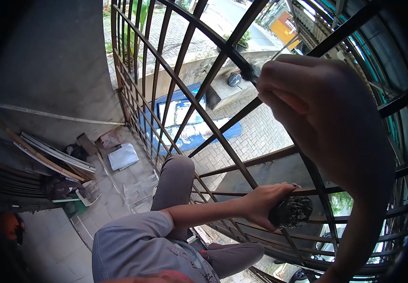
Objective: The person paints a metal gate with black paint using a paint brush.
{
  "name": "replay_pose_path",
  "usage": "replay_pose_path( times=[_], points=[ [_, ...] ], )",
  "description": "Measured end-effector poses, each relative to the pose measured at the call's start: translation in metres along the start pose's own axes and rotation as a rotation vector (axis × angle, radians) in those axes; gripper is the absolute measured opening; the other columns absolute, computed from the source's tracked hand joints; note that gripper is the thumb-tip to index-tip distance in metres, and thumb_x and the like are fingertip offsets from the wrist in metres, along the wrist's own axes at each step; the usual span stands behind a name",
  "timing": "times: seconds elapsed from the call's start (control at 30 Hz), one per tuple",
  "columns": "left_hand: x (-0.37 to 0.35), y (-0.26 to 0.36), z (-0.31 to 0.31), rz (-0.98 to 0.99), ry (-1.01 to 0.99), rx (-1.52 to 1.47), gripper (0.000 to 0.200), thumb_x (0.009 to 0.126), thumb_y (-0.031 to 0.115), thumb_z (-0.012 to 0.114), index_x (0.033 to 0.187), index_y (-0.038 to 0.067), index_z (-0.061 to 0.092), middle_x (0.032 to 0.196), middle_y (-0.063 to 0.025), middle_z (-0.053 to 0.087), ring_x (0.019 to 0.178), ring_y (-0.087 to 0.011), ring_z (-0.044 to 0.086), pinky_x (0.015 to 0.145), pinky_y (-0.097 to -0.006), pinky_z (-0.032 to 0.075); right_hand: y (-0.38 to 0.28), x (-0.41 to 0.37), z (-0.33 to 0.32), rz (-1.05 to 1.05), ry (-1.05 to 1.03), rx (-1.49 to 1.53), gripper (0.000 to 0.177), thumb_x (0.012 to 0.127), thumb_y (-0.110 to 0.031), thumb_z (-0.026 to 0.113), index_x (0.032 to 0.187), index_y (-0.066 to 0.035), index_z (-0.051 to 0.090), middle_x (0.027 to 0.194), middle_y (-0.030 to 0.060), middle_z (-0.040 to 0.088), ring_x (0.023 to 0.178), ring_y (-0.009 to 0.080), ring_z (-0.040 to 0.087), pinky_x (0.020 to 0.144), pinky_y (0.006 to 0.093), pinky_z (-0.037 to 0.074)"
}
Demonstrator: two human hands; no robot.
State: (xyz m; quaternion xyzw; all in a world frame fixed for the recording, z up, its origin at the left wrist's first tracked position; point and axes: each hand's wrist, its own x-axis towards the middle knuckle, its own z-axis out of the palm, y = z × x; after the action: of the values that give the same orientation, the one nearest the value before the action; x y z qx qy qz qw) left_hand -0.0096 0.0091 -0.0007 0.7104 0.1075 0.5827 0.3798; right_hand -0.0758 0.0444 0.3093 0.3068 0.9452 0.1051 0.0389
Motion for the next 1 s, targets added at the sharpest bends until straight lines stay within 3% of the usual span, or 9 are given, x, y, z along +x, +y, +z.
replay_pose_path(
  times=[0.07,0.13,0.17,0.4,0.53,0.6,0.8,0.9,1.0],
  points=[
    [-0.001,-0.002,0.002,0.013,-0.002,-0.008,0.114,0.059,0.043,0.091,0.151,0.003,0.036,0.123,-0.0191,0.058,0.109,-0.0417,0.066,0.093,-0.0481,0.054,-0.002,-0.002,-0.008,0.037,-0.038,0.006,0.009,0.1,-0.006,0.069,0.104,0.001,0.071,0.096,0.0124,0.071,0.092,0.0201,0.075,0.072,0.0351,0.057],
    [-0.001,-0.003,0.003,-0.005,-0.008,0.018,0.114,0.059,0.043,0.091,0.151,0.003,0.035,0.122,-0.0193,0.059,0.108,-0.0418,0.066,0.093,-0.0481,0.054,0.0,0.005,0.003,-0.165,0.298,0.145,0.008,0.1,-0.006,0.069,0.103,0.001,0.071,0.092,0.0117,0.071,0.089,0.0192,0.075,0.07,0.0349,0.057],
    [-0.001,-0.002,0.002,-0.023,-0.021,0.022,0.114,0.059,0.043,0.09,0.151,0.003,0.035,0.123,-0.0193,0.059,0.108,-0.0417,0.066,0.093,-0.0478,0.054,0.008,0.014,0.011,-0.289,0.367,0.124,0.008,0.1,-0.008,0.07,0.102,0.001,0.07,0.089,0.0117,0.07,0.083,0.021,0.075,0.068,0.0347,0.056],
    [-0.001,-0.003,0.004,0.013,0.004,0.031,0.113,0.06,0.043,0.09,0.151,0.004,0.035,0.122,-0.019,0.059,0.107,-0.0416,0.066,0.092,-0.048,0.054,-0.016,-0.001,-0.012,-0.076,-0.031,-0.18,0.011,0.1,-0.012,0.071,0.098,-0.001,0.07,0.087,0.0112,0.068,0.071,0.0241,0.072,0.059,0.0373,0.051],
    [0.0,-0.001,0.001,-0.003,-0.006,0.026,0.113,0.06,0.042,0.089,0.151,0.004,0.034,0.12,-0.0192,0.058,0.106,-0.0417,0.066,0.091,-0.0485,0.054,-0.015,0.016,-0.01,-0.22,0.104,-0.108,0.012,0.099,-0.013,0.071,0.098,-0.001,0.069,0.087,0.0103,0.068,0.07,0.0234,0.071,0.058,0.037,0.051],
    [-0.001,0.0,0.001,-0.012,-0.014,0.023,0.113,0.06,0.042,0.09,0.151,0.004,0.034,0.12,-0.0193,0.058,0.106,-0.0416,0.066,0.091,-0.0485,0.054,-0.015,0.022,0.002,-0.239,0.158,-0.236,0.01,0.098,-0.01,0.072,0.099,-0.001,0.068,0.087,0.0107,0.068,0.072,0.0238,0.071,0.059,0.0368,0.051],
    [-0.001,-0.004,0.004,0.022,0.016,0.011,0.114,0.061,0.043,0.091,0.151,0.003,0.034,0.119,-0.0193,0.058,0.106,-0.0415,0.065,0.09,-0.0481,0.054,-0.012,0.012,-0.015,-0.13,-0.042,-0.161,0.011,0.093,0.0,0.074,0.103,-0.001,0.072,0.091,0.0109,0.068,0.079,0.0247,0.073,0.064,0.0365,0.054],
    [0.0,-0.004,0.004,0.008,0.006,-0.013,0.114,0.061,0.043,0.091,0.151,0.003,0.034,0.12,-0.0191,0.058,0.106,-0.0411,0.065,0.091,-0.0478,0.054,-0.004,0.025,-0.015,-0.284,0.038,-0.048,0.016,0.092,0.005,0.072,0.107,-0.001,0.074,0.097,0.0113,0.067,0.083,0.0225,0.073,0.066,0.0351,0.056],
    [-0.001,-0.007,0.007,0.009,-0.006,-0.015,0.114,0.061,0.042,0.092,0.152,0.003,0.035,0.12,-0.0189,0.058,0.107,-0.0402,0.065,0.092,-0.0478,0.054,-0.01,0.03,-0.009,-0.244,-0.038,-0.226,0.019,0.09,0.006,0.073,0.108,-0.001,0.075,0.096,0.0123,0.066,0.082,0.0234,0.073,0.063,0.0353,0.055]
  ],
)
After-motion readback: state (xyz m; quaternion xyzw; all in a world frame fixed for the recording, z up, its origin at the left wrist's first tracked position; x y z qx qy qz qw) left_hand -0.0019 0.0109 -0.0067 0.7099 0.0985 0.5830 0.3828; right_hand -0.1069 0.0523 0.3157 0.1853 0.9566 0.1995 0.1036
